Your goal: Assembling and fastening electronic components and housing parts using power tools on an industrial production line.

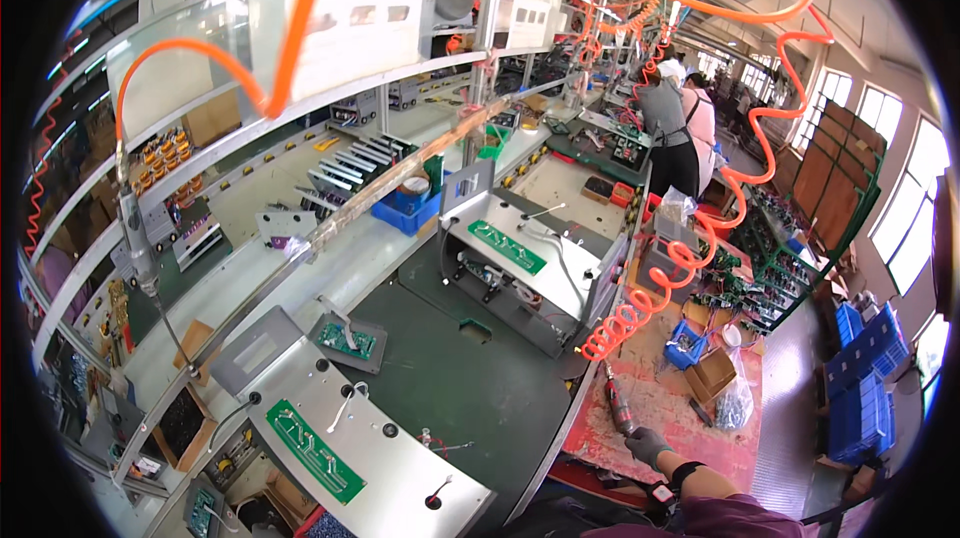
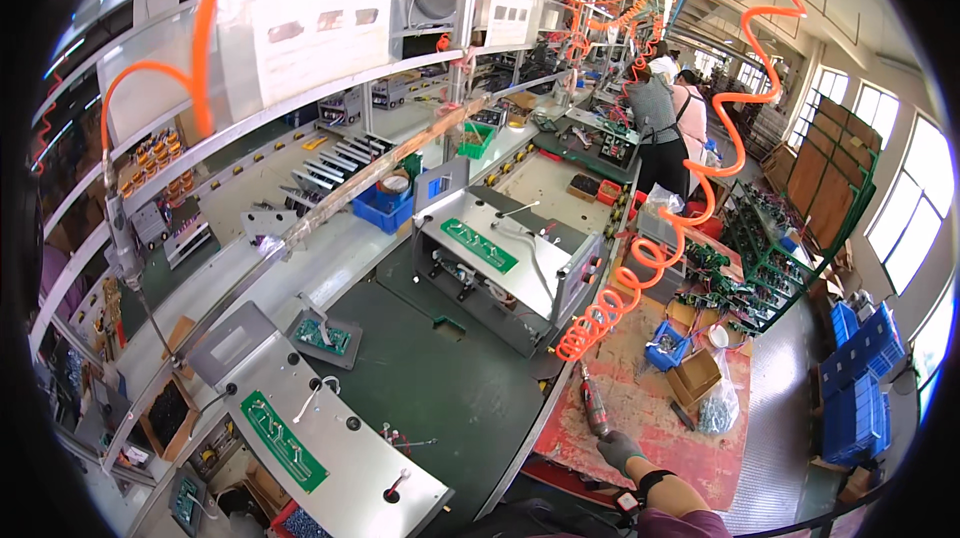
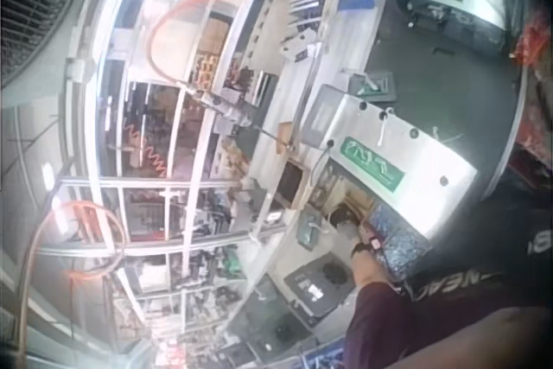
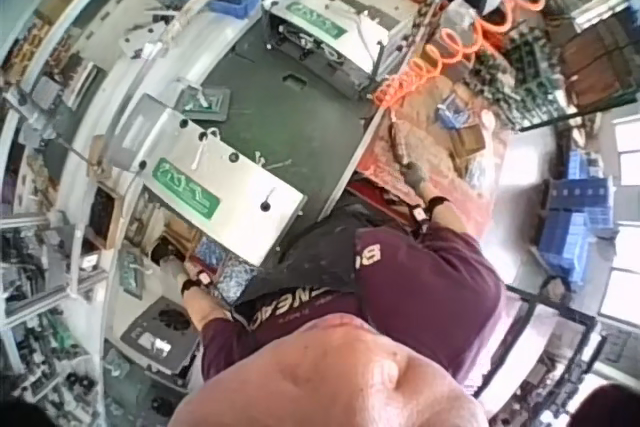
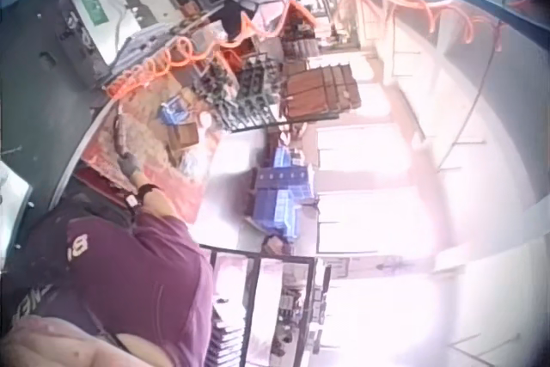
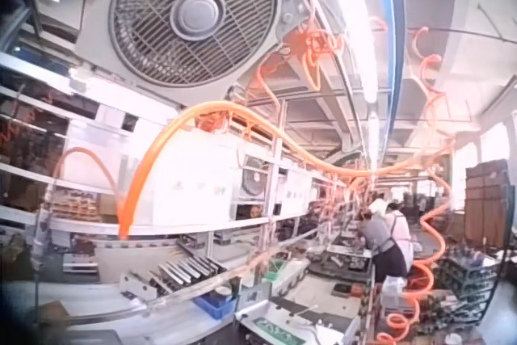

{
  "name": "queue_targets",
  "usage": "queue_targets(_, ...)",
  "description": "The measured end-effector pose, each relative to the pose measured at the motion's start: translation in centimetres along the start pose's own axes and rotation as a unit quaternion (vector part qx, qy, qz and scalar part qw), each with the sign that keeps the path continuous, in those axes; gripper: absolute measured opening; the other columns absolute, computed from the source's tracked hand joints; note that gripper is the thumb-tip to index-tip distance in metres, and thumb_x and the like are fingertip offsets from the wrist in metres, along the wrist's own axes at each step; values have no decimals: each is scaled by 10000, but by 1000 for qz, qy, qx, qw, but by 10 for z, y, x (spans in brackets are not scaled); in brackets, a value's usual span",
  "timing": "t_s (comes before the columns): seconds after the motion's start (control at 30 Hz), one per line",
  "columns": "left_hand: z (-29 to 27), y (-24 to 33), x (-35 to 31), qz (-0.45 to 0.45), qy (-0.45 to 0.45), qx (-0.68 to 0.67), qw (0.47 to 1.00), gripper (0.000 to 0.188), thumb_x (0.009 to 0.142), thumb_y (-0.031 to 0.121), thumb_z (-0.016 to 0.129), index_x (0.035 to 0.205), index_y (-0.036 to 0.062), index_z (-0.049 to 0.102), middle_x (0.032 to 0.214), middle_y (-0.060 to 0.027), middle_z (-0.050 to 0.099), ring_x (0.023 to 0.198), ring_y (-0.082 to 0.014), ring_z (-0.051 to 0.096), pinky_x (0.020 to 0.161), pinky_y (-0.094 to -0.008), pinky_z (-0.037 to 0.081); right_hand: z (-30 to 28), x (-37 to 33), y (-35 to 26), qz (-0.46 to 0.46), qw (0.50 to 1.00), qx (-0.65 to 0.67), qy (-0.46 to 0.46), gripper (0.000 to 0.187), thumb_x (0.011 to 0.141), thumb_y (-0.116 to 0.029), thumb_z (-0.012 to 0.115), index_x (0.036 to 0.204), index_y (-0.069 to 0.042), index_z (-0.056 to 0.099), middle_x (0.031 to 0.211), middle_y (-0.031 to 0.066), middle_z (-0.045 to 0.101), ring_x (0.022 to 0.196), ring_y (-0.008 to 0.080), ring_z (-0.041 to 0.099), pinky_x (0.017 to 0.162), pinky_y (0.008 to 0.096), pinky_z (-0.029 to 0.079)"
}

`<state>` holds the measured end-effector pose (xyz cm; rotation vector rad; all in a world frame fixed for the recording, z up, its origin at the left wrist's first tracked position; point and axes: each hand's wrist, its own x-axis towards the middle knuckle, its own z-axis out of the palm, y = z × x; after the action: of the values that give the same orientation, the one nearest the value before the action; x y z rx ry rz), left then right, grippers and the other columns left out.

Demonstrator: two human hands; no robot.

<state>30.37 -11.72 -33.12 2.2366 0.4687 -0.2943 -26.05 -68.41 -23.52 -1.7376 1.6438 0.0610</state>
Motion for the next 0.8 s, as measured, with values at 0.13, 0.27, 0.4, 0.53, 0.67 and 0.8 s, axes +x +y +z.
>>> queue_targets(0.13, -23, 49, -61, -130, 13, -207, 970, 296, 901, 211, 557, 1114, 5, 574, 1051, -121, 603, 951, -245, 578, 766, -338, 485, -6, 28, 14, 90, 974, -190, 81, 606, 745, -485, 638, 1164, -49, 596, 1136, 218, 612, 1090, 329, 585, 895, 399, 470)
queue_targets(0.27, -35, 64, -99, -145, 8, -304, 942, 220, 889, 219, 567, 996, 38, 633, 891, -60, 591, 844, -180, 554, 713, -316, 463, 2, 44, 11, 106, 977, -183, 17, 790, 735, -530, 647, 1323, -46, 437, 1312, 256, 471, 1204, 349, 498, 965, 425, 432)
queue_targets(0.4, -38, 58, -111, -71, 24, -387, 919, 195, 886, 206, 568, 981, 50, 638, 860, -47, 575, 809, -170, 537, 694, -314, 453, 4, 53, 10, 20, 976, -214, 18, 791, 731, -507, 662, 1316, -30, 424, 1336, 273, 430, 1211, 373, 482, 971, 455, 423)
queue_targets(0.53, -36, 50, -113, 11, 12, -479, 878, 172, 884, 194, 569, 967, 63, 643, 828, -34, 558, 773, -159, 519, 676, -311, 443, 1, 58, 8, 63, 996, -66, -11, 599, 782, -363, 607, 1244, -6, 476, 1271, 231, 512, 1143, 407, 526, 948, 459, 439)
queue_targets(0.67, -33, 47, -110, 91, -23, -540, 836, 150, 881, 181, 570, 952, 75, 649, 797, -20, 542, 737, -148, 501, 657, -308, 432, 5, 59, -1, 78, 985, -154, 6, 671, 769, -370, 613, 1297, -21, 391, 1184, 237, 572, 1099, 377, 569, 911, 457, 459)
queue_targets(0.8, -37, 37, -97, 80, -53, -671, 735, 132, 875, 127, 558, 970, 90, 641, 718, 14, 471, 652, -122, 416, 613, -285, 392, 9, 65, -17, 83, 989, -71, 96, 740, 729, -450, 639, 1293, -40, 389, 1142, 233, 592, 1106, 375, 567, 909, 428, 459)
